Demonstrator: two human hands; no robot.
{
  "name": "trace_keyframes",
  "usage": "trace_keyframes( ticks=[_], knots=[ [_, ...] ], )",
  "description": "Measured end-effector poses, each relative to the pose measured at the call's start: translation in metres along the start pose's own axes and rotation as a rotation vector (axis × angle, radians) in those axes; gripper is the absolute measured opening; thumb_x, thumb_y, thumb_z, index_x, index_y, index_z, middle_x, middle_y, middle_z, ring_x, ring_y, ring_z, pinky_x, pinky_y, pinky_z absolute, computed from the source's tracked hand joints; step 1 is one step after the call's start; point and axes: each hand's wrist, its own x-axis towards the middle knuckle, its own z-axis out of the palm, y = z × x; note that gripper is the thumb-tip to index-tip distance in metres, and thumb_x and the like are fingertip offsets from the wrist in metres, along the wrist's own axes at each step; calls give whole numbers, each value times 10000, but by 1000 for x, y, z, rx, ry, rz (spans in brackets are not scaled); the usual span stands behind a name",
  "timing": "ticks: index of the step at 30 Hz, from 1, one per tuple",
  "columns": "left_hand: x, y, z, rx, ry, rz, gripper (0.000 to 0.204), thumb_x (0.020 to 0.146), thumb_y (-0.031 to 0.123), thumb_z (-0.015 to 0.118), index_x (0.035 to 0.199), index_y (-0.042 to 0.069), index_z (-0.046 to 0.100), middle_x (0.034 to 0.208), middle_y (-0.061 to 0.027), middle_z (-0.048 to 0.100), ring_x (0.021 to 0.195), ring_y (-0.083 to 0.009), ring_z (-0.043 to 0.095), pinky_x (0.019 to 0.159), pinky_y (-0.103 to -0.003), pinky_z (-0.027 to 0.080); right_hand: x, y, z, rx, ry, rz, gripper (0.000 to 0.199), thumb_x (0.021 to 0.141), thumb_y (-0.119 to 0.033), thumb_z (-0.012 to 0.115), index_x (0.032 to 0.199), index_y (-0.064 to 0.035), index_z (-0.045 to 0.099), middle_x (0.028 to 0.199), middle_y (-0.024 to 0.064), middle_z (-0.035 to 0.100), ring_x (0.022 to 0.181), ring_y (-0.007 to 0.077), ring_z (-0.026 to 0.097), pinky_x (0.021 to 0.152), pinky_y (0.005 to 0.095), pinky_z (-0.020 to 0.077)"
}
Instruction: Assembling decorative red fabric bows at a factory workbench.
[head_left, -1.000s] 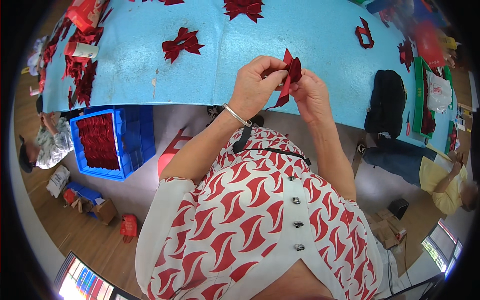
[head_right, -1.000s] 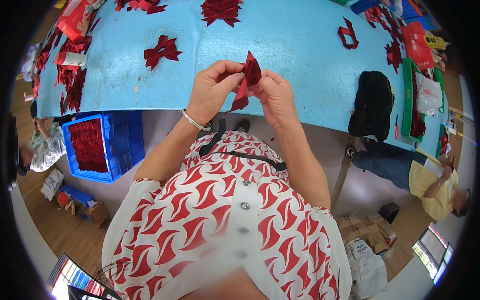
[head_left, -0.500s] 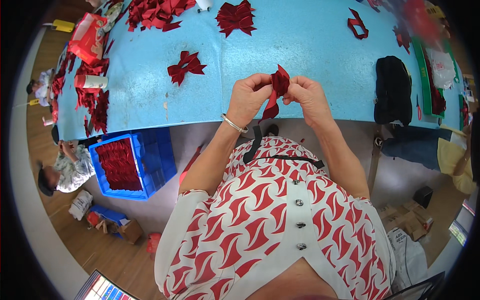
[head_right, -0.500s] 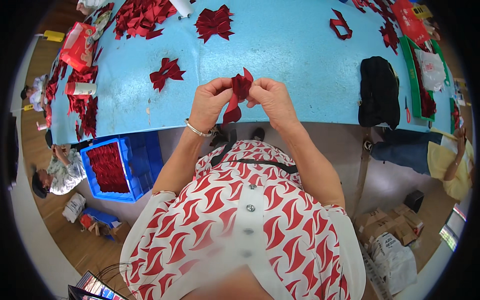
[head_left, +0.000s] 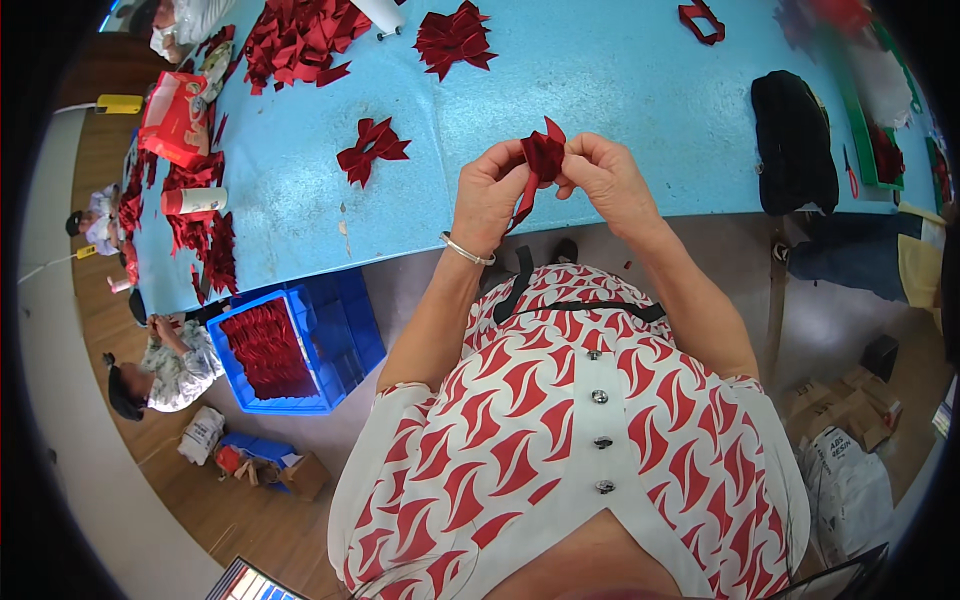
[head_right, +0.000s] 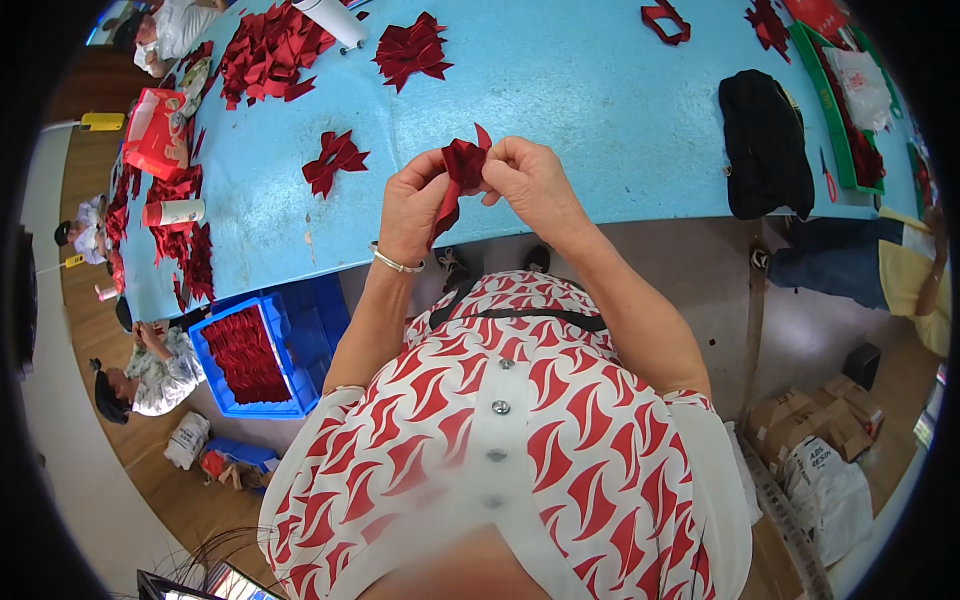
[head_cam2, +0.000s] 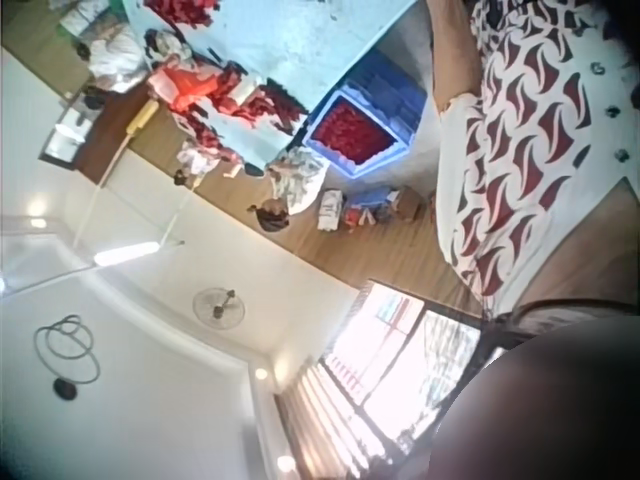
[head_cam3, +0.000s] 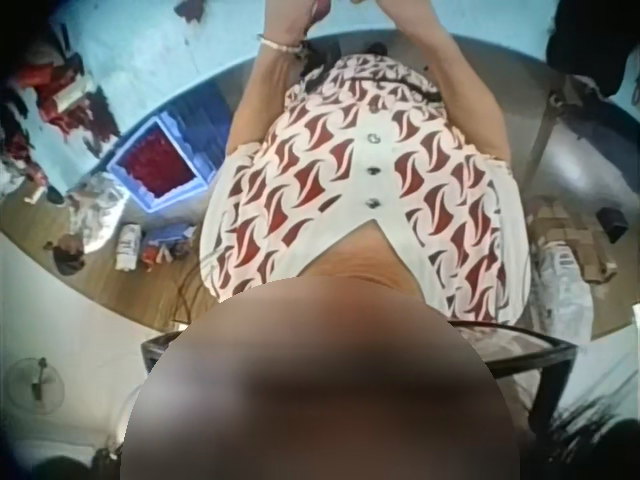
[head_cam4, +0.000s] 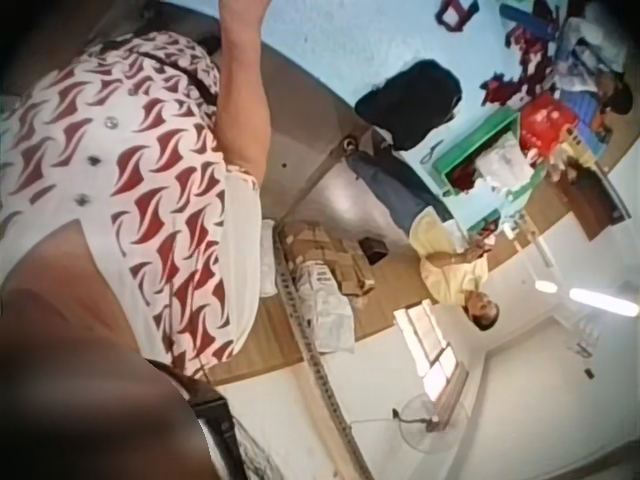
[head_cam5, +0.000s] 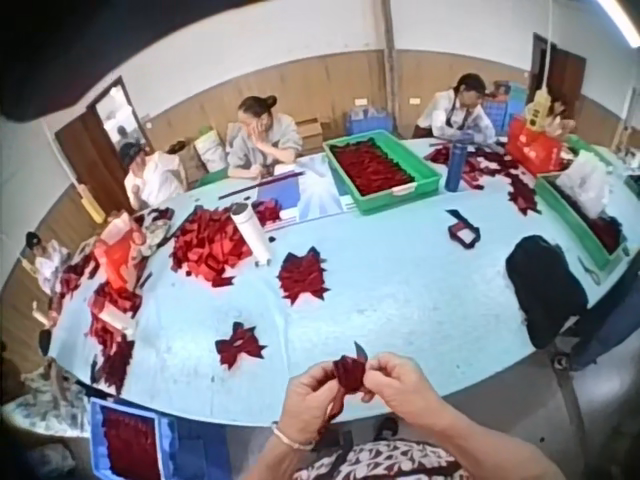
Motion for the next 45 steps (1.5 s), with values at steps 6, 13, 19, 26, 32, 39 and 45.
trace_keyframes(
  ticks=[6, 13, 19, 26, 32, 39, 45],
  knots=[
    [0, 0, -3, 29, -29, 1, 145, 812, 70, 564, 921, -22, 590, 801, -61, 616, 694, -108, 585, 618, -215, 468, -1, -5, 0, -80, -33, 15, 110, 781, -114, 534, 732, -17, 548, 686, 33, 574, 596, 81, 528, 577, 217, 443],
    [-4, -4, -2, -82, -27, 22, 120, 815, 56, 545, 914, -6, 572, 801, -66, 615, 669, -118, 584, 599, -221, 468, -6, -6, 4, -399, 9, -140, 108, 791, -93, 536, 738, 1, 537, 677, 24, 568, 580, 68, 528, 522, 211, 448],
    [-8, 1, -3, -100, -46, -16, 139, 818, 53, 535, 946, 1, 550, 822, -72, 613, 682, -118, 586, 595, -221, 466, -10, -10, 5, -437, 24, -183, 118, 799, -91, 524, 741, 11, 515, 672, 28, 566, 581, 69, 537, 515, 212, 460],
    [-12, 13, 15, -277, 74, 47, 202, 831, 39, 512, 1031, 20, 511, 864, -75, 607, 728, -104, 580, 606, -210, 467, -6, -4, -2, -323, 127, -123, 102, 789, -83, 513, 727, -2, 514, 651, 29, 550, 567, 75, 533, 513, 211, 462],
    [0, -4, 7, 21, 18, 256, 207, 826, 15, 506, 1031, 45, 520, 861, -65, 603, 725, -72, 553, 601, -195, 448, 1, -8, 0, -199, 66, -34, 112, 784, -106, 517, 723, -12, 524, 642, 28, 545, 553, 90, 524, 522, 224, 448],
    [-43, 32, -15, 39, 165, 34, 68, 795, 2, 528, 798, 21, 593, 759, -32, 597, 520, -28, 472, 439, -184, 380, -17, -29, 46, -92, -43, 21, 179, 808, -173, 515, 730, -12, 535, 646, 39, 544, 559, 110, 516, 538, 232, 428],
    [-91, 71, -38, 201, 109, 253, 76, 751, 34, 587, 825, 17, 583, 784, -31, 578, 595, -81, 508, 506, -211, 405, -56, -49, 98, -25, 10, 72, 152, 821, -140, 509, 732, -19, 532, 649, 30, 545, 551, 97, 510, 550, 237, 438]
  ],
)
